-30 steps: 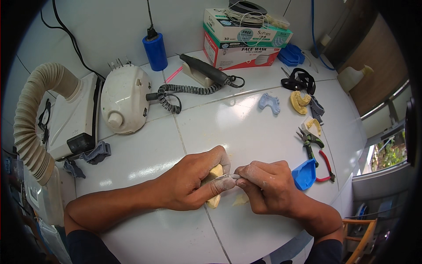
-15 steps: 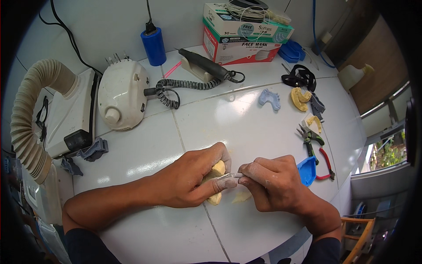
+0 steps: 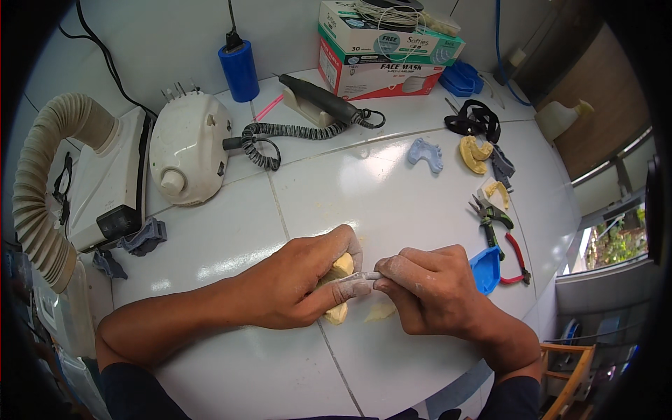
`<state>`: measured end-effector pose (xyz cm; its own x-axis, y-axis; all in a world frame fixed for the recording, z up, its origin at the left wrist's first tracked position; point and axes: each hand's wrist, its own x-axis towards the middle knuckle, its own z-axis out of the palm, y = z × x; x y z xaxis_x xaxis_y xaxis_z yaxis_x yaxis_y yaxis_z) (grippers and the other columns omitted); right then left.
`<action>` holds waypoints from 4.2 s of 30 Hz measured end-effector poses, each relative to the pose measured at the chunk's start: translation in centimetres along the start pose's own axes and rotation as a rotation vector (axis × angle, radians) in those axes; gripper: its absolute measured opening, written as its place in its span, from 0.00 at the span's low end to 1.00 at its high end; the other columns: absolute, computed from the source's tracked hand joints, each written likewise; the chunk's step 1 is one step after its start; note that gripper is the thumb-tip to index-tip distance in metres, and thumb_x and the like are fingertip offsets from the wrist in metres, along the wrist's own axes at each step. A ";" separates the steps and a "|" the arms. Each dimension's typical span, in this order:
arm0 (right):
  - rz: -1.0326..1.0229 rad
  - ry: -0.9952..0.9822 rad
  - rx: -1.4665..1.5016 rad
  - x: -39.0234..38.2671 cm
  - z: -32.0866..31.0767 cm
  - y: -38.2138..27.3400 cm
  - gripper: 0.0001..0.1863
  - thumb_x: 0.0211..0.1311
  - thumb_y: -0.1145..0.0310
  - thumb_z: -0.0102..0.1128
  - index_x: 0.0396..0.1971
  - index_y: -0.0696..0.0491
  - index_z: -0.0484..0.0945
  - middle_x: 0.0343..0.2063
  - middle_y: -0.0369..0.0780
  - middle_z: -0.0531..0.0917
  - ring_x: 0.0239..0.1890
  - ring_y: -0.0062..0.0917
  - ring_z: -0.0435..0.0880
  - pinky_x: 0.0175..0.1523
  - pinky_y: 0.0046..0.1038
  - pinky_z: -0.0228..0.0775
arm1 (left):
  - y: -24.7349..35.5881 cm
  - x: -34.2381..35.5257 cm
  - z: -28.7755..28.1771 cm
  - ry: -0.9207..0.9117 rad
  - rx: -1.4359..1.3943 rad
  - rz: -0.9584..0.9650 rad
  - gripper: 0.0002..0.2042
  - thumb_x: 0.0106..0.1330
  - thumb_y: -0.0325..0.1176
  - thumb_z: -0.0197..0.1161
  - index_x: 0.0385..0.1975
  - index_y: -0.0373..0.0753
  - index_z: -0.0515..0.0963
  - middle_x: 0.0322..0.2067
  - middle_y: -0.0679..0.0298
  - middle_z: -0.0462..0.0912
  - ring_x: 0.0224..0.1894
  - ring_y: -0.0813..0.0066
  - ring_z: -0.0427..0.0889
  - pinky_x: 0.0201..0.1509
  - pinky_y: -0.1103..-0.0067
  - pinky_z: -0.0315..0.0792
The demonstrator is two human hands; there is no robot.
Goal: The recorder is using a hand carving tool to refine the edges and contours of a yellow plaster dental mold.
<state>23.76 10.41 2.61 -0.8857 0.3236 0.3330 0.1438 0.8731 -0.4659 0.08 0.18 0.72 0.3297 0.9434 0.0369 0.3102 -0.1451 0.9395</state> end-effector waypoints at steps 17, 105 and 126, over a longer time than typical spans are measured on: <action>-0.001 0.030 0.006 0.0 0.3 0.0 0.06 0.63 0.70 0.73 0.34 0.52 0.83 0.20 0.35 0.78 0.15 0.29 0.76 0.19 0.31 0.65 | 0.1 0.0 0.2 0.013 0.005 0.015 0.12 0.81 0.41 0.64 0.46 0.39 0.71 0.24 0.65 0.78 0.24 0.78 0.76 0.28 0.76 0.66; 0.006 0.072 0.125 -0.3 1.4 -0.3 0.06 0.69 0.71 0.71 0.35 0.55 0.81 0.22 0.38 0.79 0.16 0.33 0.78 0.20 0.33 0.68 | -1.2 -0.1 0.8 0.093 -0.082 0.168 0.14 0.80 0.40 0.65 0.48 0.36 0.71 0.39 0.56 0.71 0.38 0.66 0.74 0.44 0.69 0.71; 0.041 0.086 0.185 -0.2 1.8 -1.0 0.04 0.70 0.73 0.69 0.39 0.55 0.82 0.26 0.40 0.83 0.19 0.36 0.82 0.23 0.35 0.72 | -1.2 -0.2 0.8 0.129 -0.046 0.201 0.12 0.76 0.32 0.67 0.47 0.35 0.72 0.38 0.55 0.70 0.36 0.61 0.73 0.41 0.67 0.69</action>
<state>23.00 8.80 1.54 -0.8387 0.3943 0.3757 0.0882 0.7790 -0.6208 0.35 -0.03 -0.73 0.2633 0.9275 0.2654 0.2079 -0.3232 0.9232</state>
